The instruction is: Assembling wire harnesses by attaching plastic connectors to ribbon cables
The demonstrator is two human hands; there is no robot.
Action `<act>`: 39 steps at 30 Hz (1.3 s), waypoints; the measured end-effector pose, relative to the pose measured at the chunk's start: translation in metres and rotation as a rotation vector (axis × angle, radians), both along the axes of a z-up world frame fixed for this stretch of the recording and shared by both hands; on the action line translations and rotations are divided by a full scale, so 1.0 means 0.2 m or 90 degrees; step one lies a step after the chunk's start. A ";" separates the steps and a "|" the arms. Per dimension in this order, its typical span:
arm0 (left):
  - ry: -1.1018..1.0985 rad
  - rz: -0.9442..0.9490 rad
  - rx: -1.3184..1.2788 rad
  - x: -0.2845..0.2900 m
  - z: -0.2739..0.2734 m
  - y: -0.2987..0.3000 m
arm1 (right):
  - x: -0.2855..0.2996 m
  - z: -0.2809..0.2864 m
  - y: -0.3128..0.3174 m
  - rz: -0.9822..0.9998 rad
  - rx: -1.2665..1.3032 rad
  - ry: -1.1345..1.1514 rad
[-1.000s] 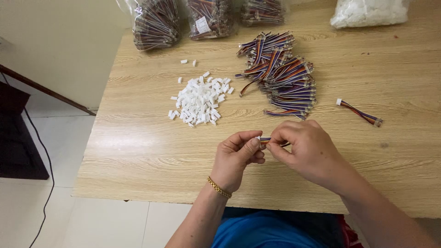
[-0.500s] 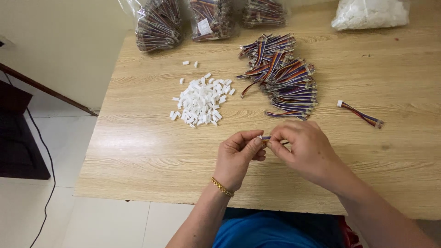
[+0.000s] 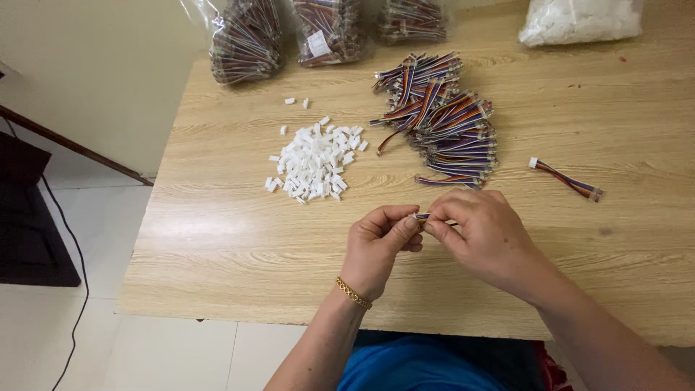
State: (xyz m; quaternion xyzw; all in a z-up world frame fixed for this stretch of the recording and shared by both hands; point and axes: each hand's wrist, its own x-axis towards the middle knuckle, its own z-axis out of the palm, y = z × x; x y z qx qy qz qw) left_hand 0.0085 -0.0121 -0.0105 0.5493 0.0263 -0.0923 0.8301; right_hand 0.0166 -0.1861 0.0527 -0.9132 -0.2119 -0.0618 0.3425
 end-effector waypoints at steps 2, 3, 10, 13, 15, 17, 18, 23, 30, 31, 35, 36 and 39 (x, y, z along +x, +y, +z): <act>0.001 -0.003 0.003 0.01 -0.01 0.00 | -0.01 0.02 0.00 -0.001 -0.028 -0.015; 0.004 -0.004 0.004 0.01 -0.02 0.00 | -0.01 0.03 0.00 -0.001 -0.057 -0.028; 0.033 0.002 -0.047 0.02 0.00 0.00 | -0.01 -0.05 -0.01 -0.027 -0.064 -0.053; 0.043 0.003 -0.068 0.01 -0.01 -0.01 | -0.01 -0.05 0.00 -0.051 -0.093 -0.075; 0.040 0.005 -0.066 0.02 -0.04 -0.01 | 0.00 -0.06 0.00 -0.040 -0.117 -0.089; 0.040 0.011 -0.068 0.01 -0.03 -0.02 | 0.00 -0.10 0.00 -0.047 -0.108 -0.093; 0.039 0.017 -0.069 0.01 -0.02 -0.02 | 0.00 -0.11 0.00 -0.054 -0.098 -0.098; 0.034 0.018 -0.052 0.01 -0.04 -0.03 | 0.01 -0.16 0.01 -0.066 -0.096 -0.103; -0.042 -0.054 0.098 0.12 -0.07 -0.04 | -0.01 -0.07 -0.11 -0.036 0.063 0.045; -0.044 -0.054 0.097 0.13 0.01 -0.02 | 0.00 -0.03 -0.16 -0.037 0.061 0.044; -0.112 -0.044 0.404 0.19 0.18 0.09 | 0.08 -0.20 -0.55 -0.305 -0.110 0.119; -0.159 -0.025 0.510 0.21 0.19 0.11 | 0.12 -0.32 -0.69 -0.313 -0.204 -0.014; -0.242 -0.009 0.617 0.28 -0.05 0.15 | 0.18 -0.49 -0.87 -0.404 -0.344 0.027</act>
